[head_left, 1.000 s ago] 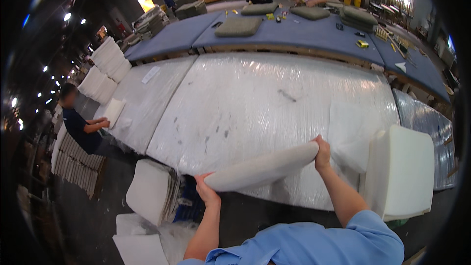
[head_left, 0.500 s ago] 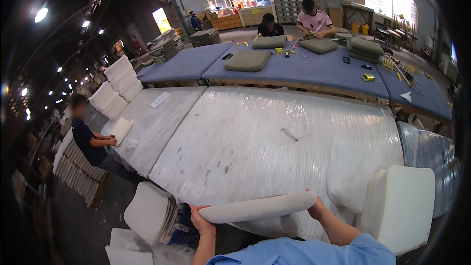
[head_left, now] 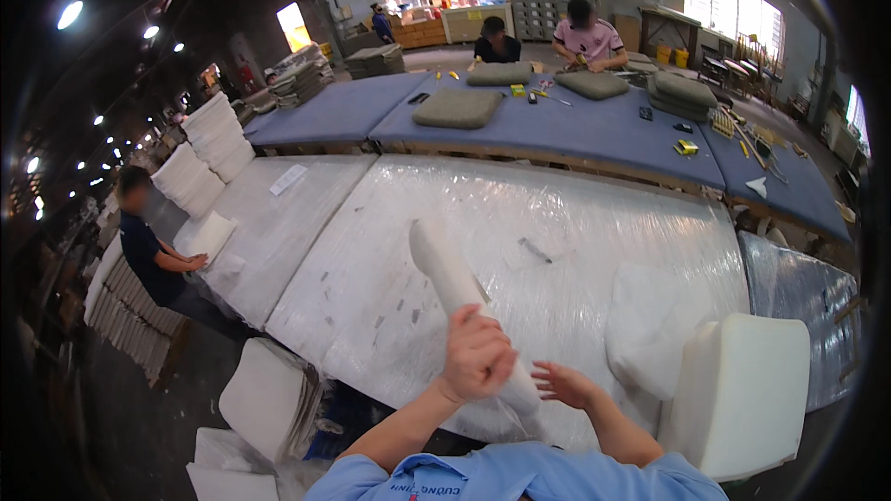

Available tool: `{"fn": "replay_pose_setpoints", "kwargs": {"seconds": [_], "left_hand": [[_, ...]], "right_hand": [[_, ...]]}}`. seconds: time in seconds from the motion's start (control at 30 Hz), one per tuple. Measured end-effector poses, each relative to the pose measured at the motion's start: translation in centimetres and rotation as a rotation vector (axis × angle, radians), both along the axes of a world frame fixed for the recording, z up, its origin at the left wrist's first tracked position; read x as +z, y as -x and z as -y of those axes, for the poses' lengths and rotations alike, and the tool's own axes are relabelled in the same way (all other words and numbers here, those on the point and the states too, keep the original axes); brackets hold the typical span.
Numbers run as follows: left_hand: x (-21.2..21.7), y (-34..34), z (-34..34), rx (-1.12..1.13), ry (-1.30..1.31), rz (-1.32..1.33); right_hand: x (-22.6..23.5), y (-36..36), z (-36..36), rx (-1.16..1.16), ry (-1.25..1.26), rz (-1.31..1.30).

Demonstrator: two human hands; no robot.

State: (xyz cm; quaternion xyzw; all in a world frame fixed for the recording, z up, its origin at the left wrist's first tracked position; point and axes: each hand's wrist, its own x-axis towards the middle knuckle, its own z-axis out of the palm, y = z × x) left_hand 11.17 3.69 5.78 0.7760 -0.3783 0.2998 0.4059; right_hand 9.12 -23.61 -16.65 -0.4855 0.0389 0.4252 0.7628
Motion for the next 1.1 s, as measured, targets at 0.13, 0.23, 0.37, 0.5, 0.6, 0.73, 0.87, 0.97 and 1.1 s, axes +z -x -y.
{"fn": "replay_pose_setpoints", "kwargs": {"seconds": [0.13,0.23,0.37,0.5,0.6,0.73,0.87,0.97,1.1], "left_hand": [[-6.0,2.7,1.6,-0.079,-0.132,-0.092],[-5.5,2.7,3.0,0.046,-0.033,-0.148],[-7.0,1.3,2.1,0.096,0.14,-0.34],[-7.6,-0.7,1.1,0.128,0.267,-0.55],[-7.4,-3.1,0.8,0.135,0.391,-0.679],[-7.7,-4.2,0.2,0.16,0.482,-0.728],[-8.6,-3.5,1.0,0.053,0.761,-0.902],[-9.8,-2.0,1.2,0.026,0.828,-1.021],[-11.3,-0.2,1.8,-0.017,0.94,-1.063]], "right_hand": [[4.5,-1.3,-5.0,-0.185,0.121,0.298],[8.1,-1.5,-6.9,-0.297,0.018,0.43],[12.1,-1.6,-9.6,-0.279,0.017,0.616],[12.4,-1.1,-10.1,-0.251,0.028,0.639],[11.8,-1.3,-10.3,-0.259,0.047,0.647],[11.4,-1.6,-10.8,-0.251,0.031,0.641],[10.9,-1.6,-10.6,-0.258,0.068,0.675],[11.0,-1.6,-10.5,-0.261,0.021,0.641],[11.4,-1.6,-11.0,-0.289,-0.03,0.532]]}}
